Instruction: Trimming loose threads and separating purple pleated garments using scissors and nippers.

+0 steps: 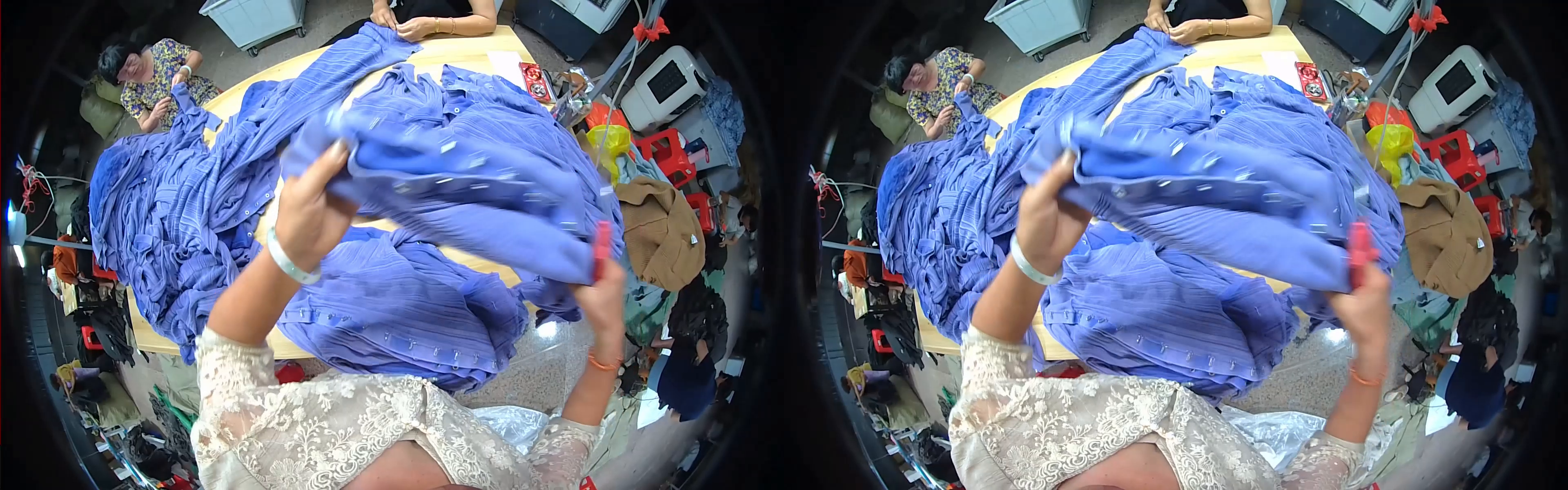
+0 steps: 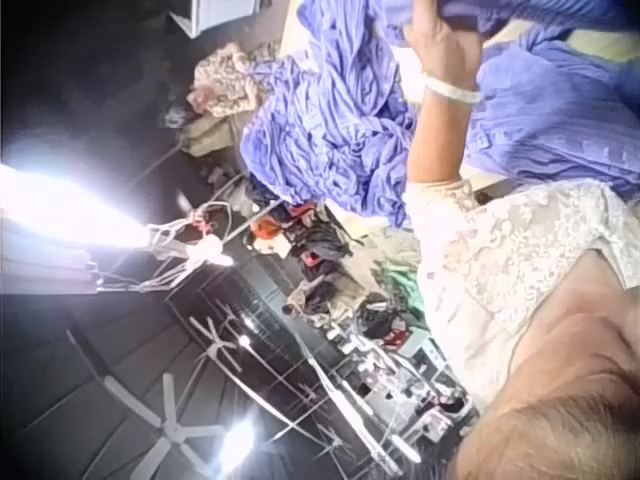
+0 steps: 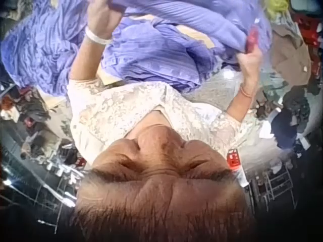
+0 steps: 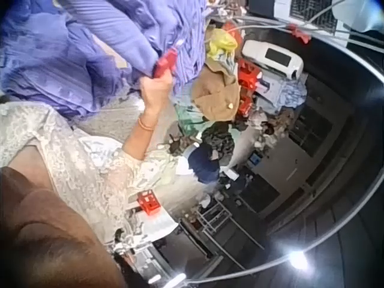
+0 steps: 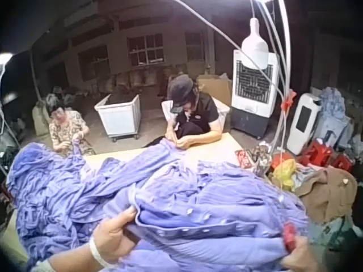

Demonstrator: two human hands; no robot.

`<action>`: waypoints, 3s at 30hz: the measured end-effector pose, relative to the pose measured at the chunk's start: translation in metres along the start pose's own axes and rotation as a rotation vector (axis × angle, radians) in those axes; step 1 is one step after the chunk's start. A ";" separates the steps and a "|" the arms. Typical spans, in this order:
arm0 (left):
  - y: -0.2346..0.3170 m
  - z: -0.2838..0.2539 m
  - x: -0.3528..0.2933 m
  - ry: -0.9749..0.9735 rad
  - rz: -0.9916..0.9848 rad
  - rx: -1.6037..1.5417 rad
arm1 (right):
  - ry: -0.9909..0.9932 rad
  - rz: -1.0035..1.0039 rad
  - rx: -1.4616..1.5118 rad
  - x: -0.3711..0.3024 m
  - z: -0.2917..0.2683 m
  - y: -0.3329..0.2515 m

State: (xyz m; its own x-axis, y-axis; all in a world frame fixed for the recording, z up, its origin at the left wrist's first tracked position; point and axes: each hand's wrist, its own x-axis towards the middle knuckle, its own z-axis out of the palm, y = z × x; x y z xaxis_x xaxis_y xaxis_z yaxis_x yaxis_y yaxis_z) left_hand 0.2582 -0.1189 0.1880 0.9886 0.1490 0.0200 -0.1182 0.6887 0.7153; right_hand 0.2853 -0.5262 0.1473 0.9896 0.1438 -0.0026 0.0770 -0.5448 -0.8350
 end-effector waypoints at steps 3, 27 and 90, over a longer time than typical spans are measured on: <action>-0.034 -0.126 -0.031 0.427 -0.168 0.203 | -0.156 -0.075 -0.249 0.016 0.083 0.045; -0.014 -0.109 -0.158 -0.223 0.200 1.500 | -0.303 0.382 -0.853 -0.077 0.031 0.035; -0.160 -0.096 -0.246 -0.115 0.412 1.792 | -0.705 -0.478 -0.640 -0.150 0.038 -0.120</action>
State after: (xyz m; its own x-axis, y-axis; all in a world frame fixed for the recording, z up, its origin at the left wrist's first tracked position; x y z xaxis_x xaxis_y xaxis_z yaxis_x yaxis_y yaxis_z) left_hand 0.0247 -0.1977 0.0015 0.9357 -0.0041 0.3527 -0.1727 -0.8771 0.4482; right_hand 0.1234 -0.4514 0.2270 0.5617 0.7916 -0.2405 0.6910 -0.6087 -0.3898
